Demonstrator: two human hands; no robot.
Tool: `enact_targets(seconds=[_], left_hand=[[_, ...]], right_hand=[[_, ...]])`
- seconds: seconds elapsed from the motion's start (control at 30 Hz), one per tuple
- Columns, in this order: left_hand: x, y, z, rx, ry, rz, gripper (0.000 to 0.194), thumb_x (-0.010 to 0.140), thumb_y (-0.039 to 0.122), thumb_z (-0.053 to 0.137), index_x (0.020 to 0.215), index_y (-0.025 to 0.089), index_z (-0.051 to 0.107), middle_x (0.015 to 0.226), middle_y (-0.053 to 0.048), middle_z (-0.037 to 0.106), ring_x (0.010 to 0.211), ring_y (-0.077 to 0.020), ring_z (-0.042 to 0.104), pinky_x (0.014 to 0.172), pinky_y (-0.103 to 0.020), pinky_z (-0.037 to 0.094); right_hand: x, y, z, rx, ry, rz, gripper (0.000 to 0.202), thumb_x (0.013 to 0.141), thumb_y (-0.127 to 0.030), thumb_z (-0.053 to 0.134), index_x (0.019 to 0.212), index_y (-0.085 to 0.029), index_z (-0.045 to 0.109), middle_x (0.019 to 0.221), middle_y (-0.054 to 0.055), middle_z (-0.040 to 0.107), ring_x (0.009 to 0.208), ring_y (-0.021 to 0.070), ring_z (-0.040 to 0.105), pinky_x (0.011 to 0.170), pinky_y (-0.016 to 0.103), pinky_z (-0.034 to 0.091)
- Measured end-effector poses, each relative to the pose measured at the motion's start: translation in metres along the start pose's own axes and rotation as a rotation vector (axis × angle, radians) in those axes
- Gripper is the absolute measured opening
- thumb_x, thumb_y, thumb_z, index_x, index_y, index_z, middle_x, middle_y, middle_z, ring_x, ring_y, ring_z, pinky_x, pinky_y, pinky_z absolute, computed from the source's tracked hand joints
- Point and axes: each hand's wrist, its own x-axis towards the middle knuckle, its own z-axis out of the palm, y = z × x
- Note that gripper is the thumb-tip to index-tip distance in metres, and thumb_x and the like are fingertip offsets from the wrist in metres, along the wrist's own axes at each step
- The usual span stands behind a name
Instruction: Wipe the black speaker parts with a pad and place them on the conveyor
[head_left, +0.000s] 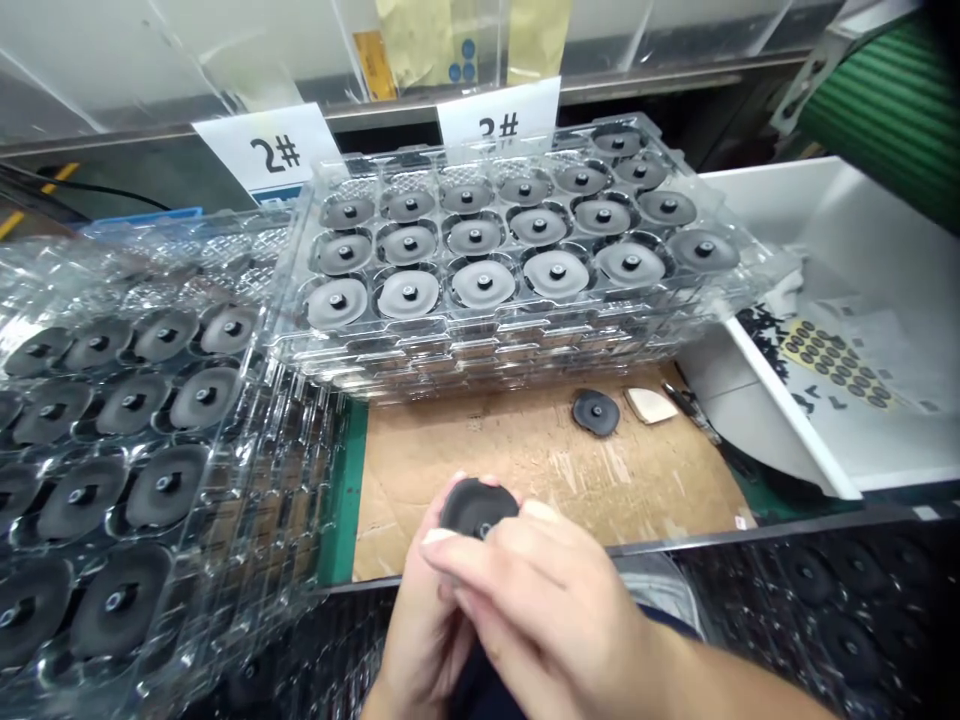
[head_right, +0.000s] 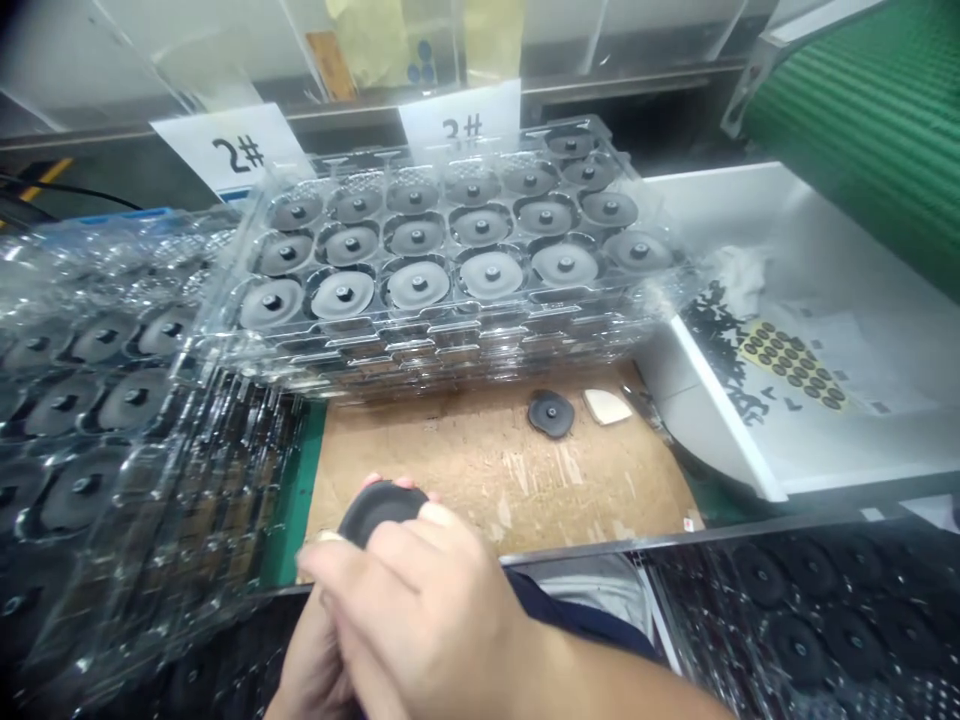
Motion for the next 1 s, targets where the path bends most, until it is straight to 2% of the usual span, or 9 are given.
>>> enact_targets(seconds=[0.1, 0.23, 0.3, 0.4, 0.5, 0.57, 0.67, 0.83, 1.0], left_hand=[[0.001, -0.003, -0.003, -0.040, 0.030, 0.058, 0.041, 0.066, 0.026, 0.073, 0.105, 0.034, 0.062, 0.107, 0.003, 0.066, 0.098, -0.0184, 0.061, 0.091, -0.029, 0.045], [0.001, -0.005, -0.003, -0.067, -0.028, 0.056, 0.040, 0.064, 0.033, 0.074, 0.102, 0.027, 0.065, 0.100, -0.001, 0.068, 0.091, -0.0168, 0.062, 0.088, -0.026, 0.047], [0.000, -0.002, -0.004, -0.081, -0.070, 0.063, 0.047, 0.060, 0.030, 0.077, 0.105, 0.027, 0.064, 0.105, -0.001, 0.067, 0.096, -0.0186, 0.061, 0.088, -0.025, 0.047], [-0.001, 0.001, -0.005, -0.100, -0.066, 0.025, 0.048, 0.061, 0.017, 0.076, 0.105, 0.032, 0.064, 0.110, 0.001, 0.066, 0.102, -0.0210, 0.060, 0.091, -0.028, 0.046], [-0.003, -0.001, -0.007, -0.146, -0.060, 0.028, 0.050, 0.058, 0.023, 0.078, 0.105, 0.031, 0.064, 0.108, 0.000, 0.068, 0.103, -0.0202, 0.060, 0.091, -0.027, 0.046], [-0.006, -0.003, -0.008, -0.167, -0.050, -0.006, 0.049, 0.058, 0.030, 0.078, 0.105, 0.031, 0.065, 0.109, 0.002, 0.068, 0.106, -0.0188, 0.058, 0.090, -0.024, 0.046], [-0.012, -0.002, -0.009, -0.169, -0.089, -0.073, 0.047, 0.061, 0.029, 0.076, 0.106, 0.031, 0.064, 0.113, 0.001, 0.066, 0.106, -0.0212, 0.059, 0.087, -0.026, 0.048], [-0.020, 0.000, -0.013, -0.175, -0.197, -0.045, 0.052, 0.063, 0.027, 0.075, 0.113, 0.031, 0.060, 0.129, -0.003, 0.056, 0.105, -0.0287, 0.059, 0.087, -0.030, 0.048], [-0.029, -0.010, -0.020, -0.208, -0.241, -0.015, 0.051, 0.065, 0.034, 0.073, 0.115, 0.031, 0.059, 0.126, -0.005, 0.058, 0.109, -0.0289, 0.056, 0.092, -0.033, 0.044]], right_hand=[[0.005, 0.003, 0.005, 0.000, -0.136, 0.114, 0.022, 0.085, -0.011, 0.047, 0.100, -0.016, 0.061, 0.086, 0.003, 0.066, 0.075, 0.0145, 0.058, 0.071, 0.028, 0.046], [0.008, 0.007, 0.007, -0.076, 0.072, 0.000, 0.026, 0.085, -0.011, 0.044, 0.108, -0.009, 0.057, 0.086, 0.008, 0.064, 0.075, 0.0176, 0.056, 0.071, 0.033, 0.043], [0.003, 0.007, 0.003, -0.002, -0.005, -0.053, 0.025, 0.085, -0.009, 0.045, 0.106, -0.009, 0.058, 0.086, 0.007, 0.064, 0.077, 0.0152, 0.056, 0.073, 0.029, 0.043], [-0.010, 0.006, -0.009, -0.008, -0.134, 0.047, 0.022, 0.083, -0.007, 0.048, 0.101, -0.014, 0.059, 0.085, 0.003, 0.064, 0.072, 0.0122, 0.055, 0.068, 0.025, 0.041], [-0.015, 0.009, -0.019, -0.198, -0.073, 0.146, 0.025, 0.083, -0.008, 0.046, 0.103, -0.015, 0.060, 0.076, 0.003, 0.062, 0.063, 0.0139, 0.049, 0.060, 0.028, 0.037], [-0.011, 0.015, -0.020, -0.244, -0.054, 0.046, 0.026, 0.085, -0.010, 0.045, 0.102, -0.019, 0.062, 0.075, 0.003, 0.061, 0.063, 0.0149, 0.047, 0.061, 0.030, 0.036], [-0.005, 0.037, -0.015, -0.007, -0.027, -0.055, 0.027, 0.088, -0.014, 0.043, 0.101, -0.025, 0.065, 0.086, 0.002, 0.064, 0.074, 0.0147, 0.053, 0.070, 0.030, 0.041], [-0.031, 0.085, 0.007, 0.179, 0.168, 0.482, 0.022, 0.088, -0.026, 0.046, 0.101, -0.023, 0.064, 0.101, 0.005, 0.064, 0.094, 0.0182, 0.058, 0.079, 0.030, 0.047], [-0.089, 0.104, 0.038, 0.205, 0.019, 0.596, 0.023, 0.084, -0.029, 0.051, 0.095, -0.019, 0.068, 0.097, 0.009, 0.068, 0.090, 0.0236, 0.062, 0.077, 0.035, 0.050]])
